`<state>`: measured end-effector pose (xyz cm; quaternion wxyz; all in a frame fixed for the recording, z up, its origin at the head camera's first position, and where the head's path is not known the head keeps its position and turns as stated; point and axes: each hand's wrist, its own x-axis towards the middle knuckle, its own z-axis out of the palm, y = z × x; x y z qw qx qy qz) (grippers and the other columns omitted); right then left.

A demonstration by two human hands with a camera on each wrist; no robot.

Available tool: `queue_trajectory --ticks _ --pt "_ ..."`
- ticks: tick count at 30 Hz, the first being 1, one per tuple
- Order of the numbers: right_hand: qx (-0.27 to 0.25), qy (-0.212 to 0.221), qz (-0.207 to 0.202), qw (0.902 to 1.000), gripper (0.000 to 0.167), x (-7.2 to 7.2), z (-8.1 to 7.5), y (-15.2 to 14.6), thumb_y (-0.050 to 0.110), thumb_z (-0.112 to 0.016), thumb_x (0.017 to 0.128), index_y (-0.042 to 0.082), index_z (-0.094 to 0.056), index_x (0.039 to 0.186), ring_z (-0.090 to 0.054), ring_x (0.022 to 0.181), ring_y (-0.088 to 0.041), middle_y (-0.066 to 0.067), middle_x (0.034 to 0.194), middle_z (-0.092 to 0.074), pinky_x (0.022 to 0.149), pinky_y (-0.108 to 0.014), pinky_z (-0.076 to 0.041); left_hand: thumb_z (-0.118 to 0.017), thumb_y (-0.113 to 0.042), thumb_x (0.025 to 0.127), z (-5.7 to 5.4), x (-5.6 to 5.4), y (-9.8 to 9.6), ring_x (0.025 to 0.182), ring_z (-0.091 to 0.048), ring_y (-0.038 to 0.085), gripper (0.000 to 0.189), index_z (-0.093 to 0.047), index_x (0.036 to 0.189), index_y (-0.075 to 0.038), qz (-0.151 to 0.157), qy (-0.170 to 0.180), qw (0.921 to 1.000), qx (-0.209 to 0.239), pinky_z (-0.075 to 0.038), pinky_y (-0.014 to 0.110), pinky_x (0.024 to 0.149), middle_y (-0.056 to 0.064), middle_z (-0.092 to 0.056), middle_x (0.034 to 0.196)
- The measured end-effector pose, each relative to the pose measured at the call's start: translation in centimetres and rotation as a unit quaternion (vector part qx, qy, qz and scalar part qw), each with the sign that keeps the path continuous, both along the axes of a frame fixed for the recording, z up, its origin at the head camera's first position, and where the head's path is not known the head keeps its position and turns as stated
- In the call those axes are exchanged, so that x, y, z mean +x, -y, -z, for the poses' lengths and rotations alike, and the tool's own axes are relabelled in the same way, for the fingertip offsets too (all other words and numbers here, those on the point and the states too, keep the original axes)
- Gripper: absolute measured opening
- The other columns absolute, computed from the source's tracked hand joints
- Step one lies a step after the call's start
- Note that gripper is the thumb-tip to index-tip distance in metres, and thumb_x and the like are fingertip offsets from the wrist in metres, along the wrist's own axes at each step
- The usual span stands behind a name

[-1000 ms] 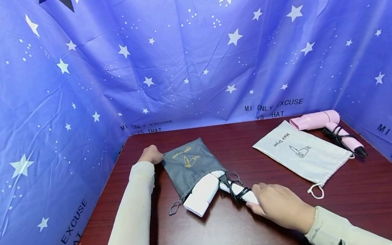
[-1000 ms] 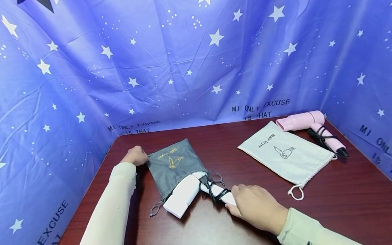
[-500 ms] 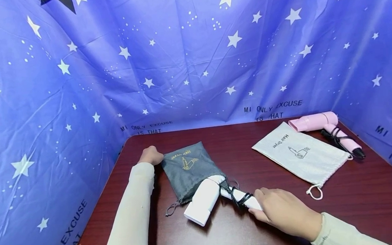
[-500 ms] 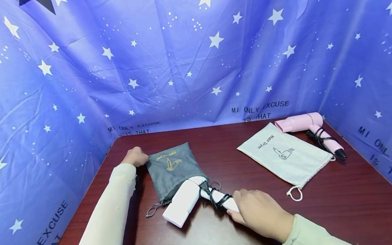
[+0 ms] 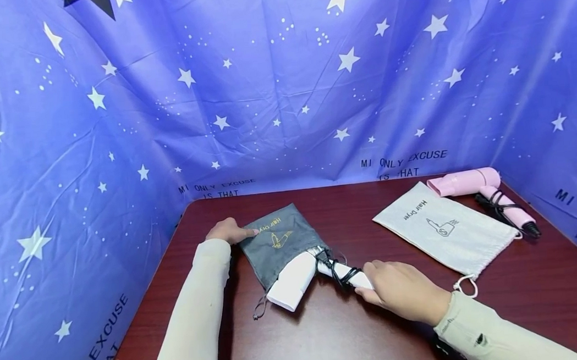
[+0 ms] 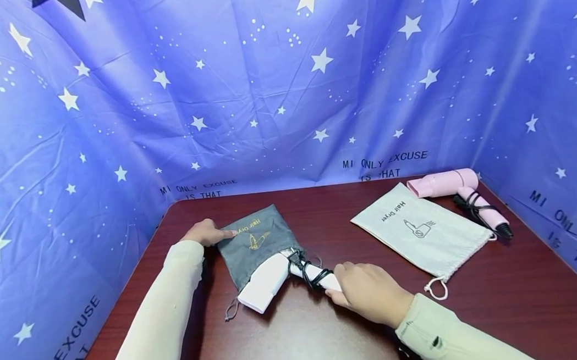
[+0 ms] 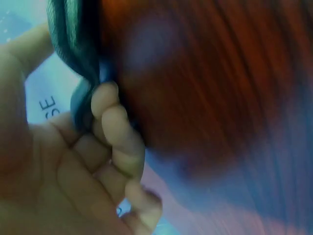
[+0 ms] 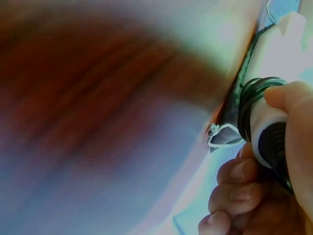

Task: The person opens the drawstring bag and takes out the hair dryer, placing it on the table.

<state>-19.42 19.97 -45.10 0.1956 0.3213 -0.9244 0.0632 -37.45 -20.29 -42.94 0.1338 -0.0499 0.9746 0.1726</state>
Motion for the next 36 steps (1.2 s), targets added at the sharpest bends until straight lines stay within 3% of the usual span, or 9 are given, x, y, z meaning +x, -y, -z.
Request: queue_trajectory --ticks 3,8,15,21,26,31,36 --pt "0.006 0.000 -0.006 1.0000 0.042 0.0 -0.2 0.1 0.042 -0.078 0.088 0.021 -0.044 0.074 -0.031 0.051 -0.005 0.012 0.065 -0.034 0.044 -0.027 -0.030 -0.067 -0.070 0.087 0.3 0.0 -0.6 0.113 -0.065 0.036 0.081 -0.065 0.133 -0.004 -0.018 -0.002 0.9992 -0.035 -0.053 0.054 0.092 0.020 -0.066 0.133" --pt "0.013 -0.001 -0.019 0.9997 0.043 0.4 -0.4 0.0 0.043 -0.077 0.088 0.021 -0.043 0.073 -0.030 0.053 -0.003 0.013 0.066 -0.034 0.047 -0.025 -0.029 -0.060 -0.073 0.090 0.1 0.2 -1.0 0.125 -0.061 0.042 0.082 -0.063 0.139 -0.007 -0.042 -0.003 0.9976 -0.054 -0.050 0.061 0.099 0.023 -0.061 0.142" --pt "0.008 -0.006 -0.014 0.9998 0.044 0.9 -0.6 -0.4 0.043 -0.077 0.088 0.022 -0.042 0.073 -0.029 0.054 -0.003 0.013 0.066 -0.033 0.047 -0.025 -0.028 -0.063 -0.066 0.092 -0.3 0.6 -0.1 0.119 -0.063 0.041 0.079 -0.062 0.138 -0.001 -0.039 -0.011 0.9989 -0.023 -0.052 0.057 0.097 0.024 -0.062 0.139" --pt "0.001 -0.007 -0.001 1.0000 0.043 1.0 -0.2 -1.1 0.042 -0.079 0.086 0.022 -0.043 0.074 -0.031 0.053 -0.003 0.013 0.065 -0.033 0.046 -0.026 -0.030 -0.069 -0.065 0.089 0.3 0.4 1.1 0.114 -0.065 0.041 0.078 -0.064 0.132 -0.001 -0.057 -0.025 0.9980 0.012 -0.053 0.055 0.092 0.025 -0.063 0.135" --pt "-0.003 0.007 0.013 0.9999 0.041 1.1 0.0 -1.7 0.042 -0.078 0.088 0.022 -0.045 0.075 -0.035 0.053 -0.004 0.013 0.065 -0.036 0.047 -0.028 -0.032 -0.072 -0.064 0.087 0.7 0.6 2.2 0.104 -0.067 0.039 0.071 -0.069 0.120 -0.002 -0.081 -0.044 0.9957 0.011 -0.054 0.054 0.085 0.026 -0.066 0.128" --pt "-0.004 0.015 0.020 0.9997 0.040 1.2 -0.1 -2.2 0.042 -0.077 0.089 0.022 -0.046 0.076 -0.035 0.054 -0.004 0.013 0.065 -0.036 0.048 -0.028 -0.033 -0.072 -0.065 0.087 0.8 0.9 2.7 0.100 -0.067 0.038 0.066 -0.071 0.107 -0.002 -0.081 -0.050 0.9955 0.007 -0.054 0.053 0.083 0.026 -0.068 0.121" --pt "-0.009 0.015 0.028 0.9994 0.039 1.3 0.1 -2.8 0.041 -0.077 0.089 0.023 -0.046 0.076 -0.034 0.054 -0.004 0.013 0.066 -0.035 0.049 -0.028 -0.033 -0.072 -0.064 0.088 0.8 0.9 2.4 0.104 -0.067 0.040 0.070 -0.071 0.113 0.001 -0.077 -0.049 0.9958 0.000 -0.055 0.053 0.086 0.029 -0.067 0.123"
